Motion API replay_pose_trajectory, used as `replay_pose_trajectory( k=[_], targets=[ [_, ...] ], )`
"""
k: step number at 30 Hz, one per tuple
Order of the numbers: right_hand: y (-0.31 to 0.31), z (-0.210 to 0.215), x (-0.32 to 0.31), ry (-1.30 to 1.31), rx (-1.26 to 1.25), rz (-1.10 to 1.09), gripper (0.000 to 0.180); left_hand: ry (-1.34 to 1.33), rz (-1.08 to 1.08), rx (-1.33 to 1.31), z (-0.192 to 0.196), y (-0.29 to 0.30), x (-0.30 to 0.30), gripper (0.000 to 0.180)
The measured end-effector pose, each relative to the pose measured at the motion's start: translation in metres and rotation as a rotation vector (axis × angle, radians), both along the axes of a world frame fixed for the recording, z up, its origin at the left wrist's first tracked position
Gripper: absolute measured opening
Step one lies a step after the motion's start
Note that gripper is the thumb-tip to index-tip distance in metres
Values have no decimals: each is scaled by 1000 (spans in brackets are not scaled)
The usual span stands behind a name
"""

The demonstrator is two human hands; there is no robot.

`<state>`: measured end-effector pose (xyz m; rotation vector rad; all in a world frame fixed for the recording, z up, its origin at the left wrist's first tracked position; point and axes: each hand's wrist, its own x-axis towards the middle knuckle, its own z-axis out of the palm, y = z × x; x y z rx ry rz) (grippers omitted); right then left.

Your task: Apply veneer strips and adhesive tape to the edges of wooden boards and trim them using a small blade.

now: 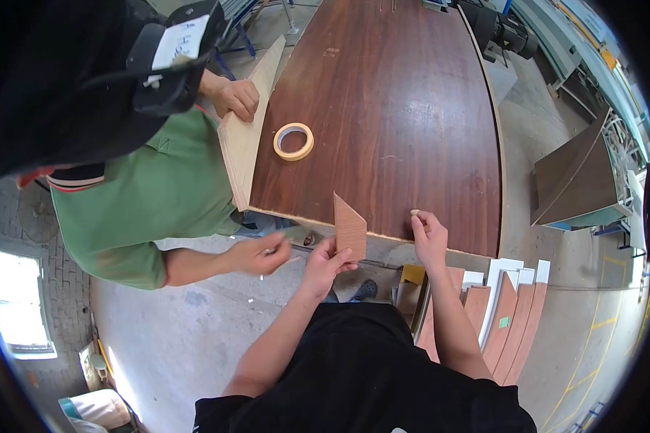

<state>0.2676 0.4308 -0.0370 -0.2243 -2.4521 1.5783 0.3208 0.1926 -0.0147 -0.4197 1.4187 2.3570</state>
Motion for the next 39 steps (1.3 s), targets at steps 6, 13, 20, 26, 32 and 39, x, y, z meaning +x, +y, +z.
replay_pose_trajectory(
  k=[6,13,20,26,32,39],
  targets=[
    [2,3,-3,-52,-14,-8,23,45,-54,17,17,9,2,34],
    [-30,53,17,-128,-482,356,29,47,-127,66,24,16,9,37],
    [-49,84,27,-33,-178,473,30,97,-110,-13,17,17,13,39],
    [-52,97,31,153,53,507,29,316,178,-115,39,11,3,36],
    [-52,105,34,252,144,492,24,389,224,-140,62,2,-2,33],
    [-45,108,32,408,279,482,26,506,225,-238,60,6,-1,37]
  ],
)
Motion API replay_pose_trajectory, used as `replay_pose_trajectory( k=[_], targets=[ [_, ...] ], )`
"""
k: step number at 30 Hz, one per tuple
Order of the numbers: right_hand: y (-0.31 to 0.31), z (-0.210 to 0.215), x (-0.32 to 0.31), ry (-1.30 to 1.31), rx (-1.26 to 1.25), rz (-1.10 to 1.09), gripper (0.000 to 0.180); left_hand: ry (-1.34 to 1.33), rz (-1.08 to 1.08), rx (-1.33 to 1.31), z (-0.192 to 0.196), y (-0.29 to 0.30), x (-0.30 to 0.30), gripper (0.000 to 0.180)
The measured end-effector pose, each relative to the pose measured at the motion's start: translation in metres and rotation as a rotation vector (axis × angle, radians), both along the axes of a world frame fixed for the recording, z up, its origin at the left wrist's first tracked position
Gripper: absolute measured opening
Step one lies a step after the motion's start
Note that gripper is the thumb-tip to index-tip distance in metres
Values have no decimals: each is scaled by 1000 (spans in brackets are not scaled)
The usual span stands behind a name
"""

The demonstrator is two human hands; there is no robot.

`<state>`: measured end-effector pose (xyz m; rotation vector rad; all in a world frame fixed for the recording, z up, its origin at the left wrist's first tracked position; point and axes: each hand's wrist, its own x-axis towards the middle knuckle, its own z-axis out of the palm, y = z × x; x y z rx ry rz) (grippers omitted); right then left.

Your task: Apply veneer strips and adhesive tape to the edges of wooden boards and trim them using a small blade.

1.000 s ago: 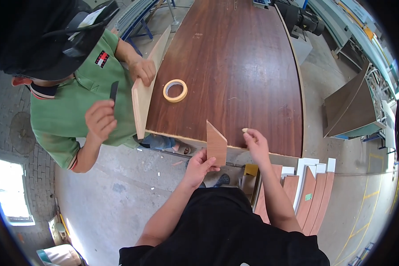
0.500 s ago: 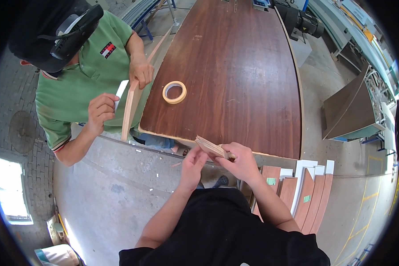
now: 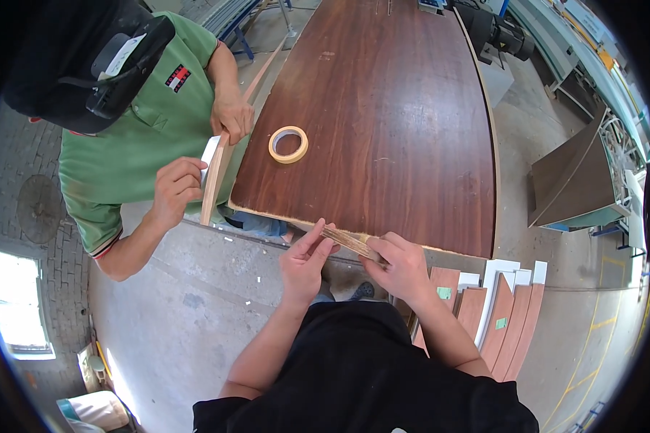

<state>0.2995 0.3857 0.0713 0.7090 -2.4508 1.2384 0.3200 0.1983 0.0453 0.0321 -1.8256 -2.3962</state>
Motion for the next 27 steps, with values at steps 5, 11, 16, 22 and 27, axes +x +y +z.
replay_pose_trajectory(
  k=[5,11,16,22,27],
  targets=[
    [11,-3,-8,-135,23,10,32,-166,45,175,3,9,-3,43],
    [30,-10,-42,-827,-491,-29,43,-413,-34,77,-27,-11,10,33],
    [23,1,-30,-1097,-566,211,42,-452,-32,118,-18,-8,13,30],
    [6,-20,0,-1228,-691,375,41,-141,-141,-196,4,-28,5,26],
    [1,-29,14,-1156,-666,339,41,-155,-23,-99,8,-26,15,13]
  ],
)
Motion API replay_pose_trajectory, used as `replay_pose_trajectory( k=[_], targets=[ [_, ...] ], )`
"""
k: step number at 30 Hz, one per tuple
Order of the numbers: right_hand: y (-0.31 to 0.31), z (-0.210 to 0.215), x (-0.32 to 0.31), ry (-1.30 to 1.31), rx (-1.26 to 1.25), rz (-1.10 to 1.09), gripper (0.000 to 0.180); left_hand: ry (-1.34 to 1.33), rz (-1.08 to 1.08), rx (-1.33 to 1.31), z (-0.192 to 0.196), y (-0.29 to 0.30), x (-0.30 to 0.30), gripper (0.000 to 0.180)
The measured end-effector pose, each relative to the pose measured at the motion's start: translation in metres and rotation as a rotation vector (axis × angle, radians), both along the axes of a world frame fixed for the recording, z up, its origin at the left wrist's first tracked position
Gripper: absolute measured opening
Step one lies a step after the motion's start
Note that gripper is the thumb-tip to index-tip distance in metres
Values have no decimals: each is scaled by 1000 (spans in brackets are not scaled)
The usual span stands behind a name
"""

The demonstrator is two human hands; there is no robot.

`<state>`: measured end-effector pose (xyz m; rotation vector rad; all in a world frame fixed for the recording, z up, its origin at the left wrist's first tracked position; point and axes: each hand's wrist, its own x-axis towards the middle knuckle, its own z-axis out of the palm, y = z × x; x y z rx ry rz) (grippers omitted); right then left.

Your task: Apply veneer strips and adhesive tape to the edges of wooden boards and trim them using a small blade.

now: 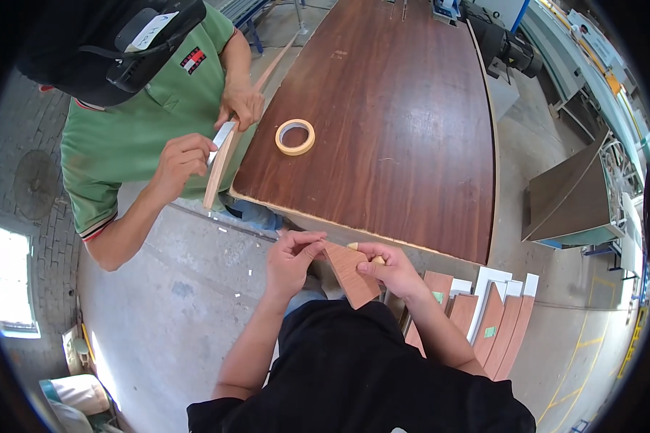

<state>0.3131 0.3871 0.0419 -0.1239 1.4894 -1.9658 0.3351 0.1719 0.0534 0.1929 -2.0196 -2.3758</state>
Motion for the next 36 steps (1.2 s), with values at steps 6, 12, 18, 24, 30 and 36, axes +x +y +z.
replay_pose_trajectory(
  k=[6,12,18,24,30,36],
  targets=[
    [0,1,7,-2,-91,-196,42,323,92,-281,4,3,4,5],
    [7,-3,3,-73,-201,-286,43,472,-67,-407,10,6,14,8],
    [9,2,7,-55,-183,-252,45,521,-76,-438,17,8,15,9],
    [14,11,13,-47,-111,-121,47,296,-74,-373,31,15,20,20],
    [11,1,9,-104,-172,-148,46,289,-152,-452,28,11,21,13],
    [9,-14,10,-152,-285,-190,42,279,-205,-497,32,9,23,12]
  ],
)
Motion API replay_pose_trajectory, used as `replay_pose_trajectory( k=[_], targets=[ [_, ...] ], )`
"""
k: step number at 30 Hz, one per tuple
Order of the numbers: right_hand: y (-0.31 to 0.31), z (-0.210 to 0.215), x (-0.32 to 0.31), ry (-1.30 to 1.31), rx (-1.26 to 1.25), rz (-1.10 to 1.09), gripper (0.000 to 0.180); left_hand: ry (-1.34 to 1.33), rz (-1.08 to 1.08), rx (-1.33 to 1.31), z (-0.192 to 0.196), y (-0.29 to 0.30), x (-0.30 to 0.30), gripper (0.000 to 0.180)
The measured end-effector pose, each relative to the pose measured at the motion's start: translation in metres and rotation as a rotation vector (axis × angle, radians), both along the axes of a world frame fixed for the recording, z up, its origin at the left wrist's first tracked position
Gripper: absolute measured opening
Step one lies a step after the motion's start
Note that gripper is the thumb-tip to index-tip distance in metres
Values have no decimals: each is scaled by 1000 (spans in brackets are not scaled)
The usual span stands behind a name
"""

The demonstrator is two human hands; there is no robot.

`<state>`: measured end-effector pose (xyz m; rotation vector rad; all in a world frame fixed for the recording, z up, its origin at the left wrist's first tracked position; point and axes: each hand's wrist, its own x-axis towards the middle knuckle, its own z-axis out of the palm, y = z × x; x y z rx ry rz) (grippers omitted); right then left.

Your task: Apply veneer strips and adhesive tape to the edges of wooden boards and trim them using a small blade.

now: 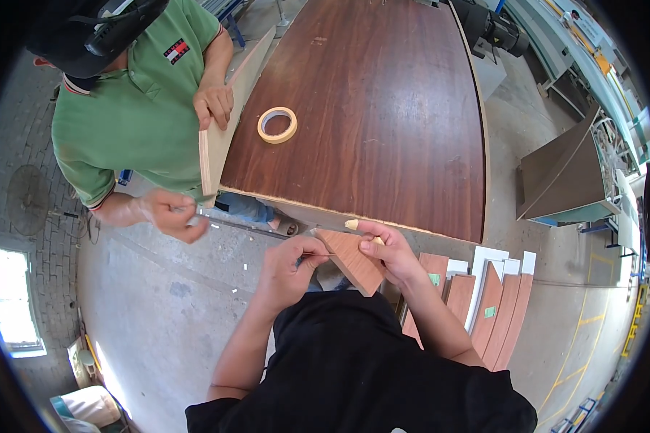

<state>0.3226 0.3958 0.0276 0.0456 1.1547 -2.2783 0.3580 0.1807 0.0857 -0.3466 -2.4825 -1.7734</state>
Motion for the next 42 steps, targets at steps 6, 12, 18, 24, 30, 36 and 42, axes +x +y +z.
replay_pose_trajectory(
  k=[6,12,18,24,30,36,42],
  targets=[
    [-7,-4,3,-14,-45,8,35,-49,42,35,1,-2,-3,9],
    [-11,2,2,-41,-80,-15,34,-57,-2,1,7,-7,-8,11],
    [-8,6,0,-25,-74,4,34,-34,47,2,12,-1,-7,10],
    [0,4,4,57,109,8,35,37,106,-72,16,8,-2,13],
    [-3,-5,14,38,72,14,37,-47,49,11,20,5,1,10],
    [-3,-18,20,67,87,-18,37,100,39,-134,9,3,4,8],
    [-2,-27,21,10,14,-54,38,58,-1,-136,12,3,1,8]
  ],
)
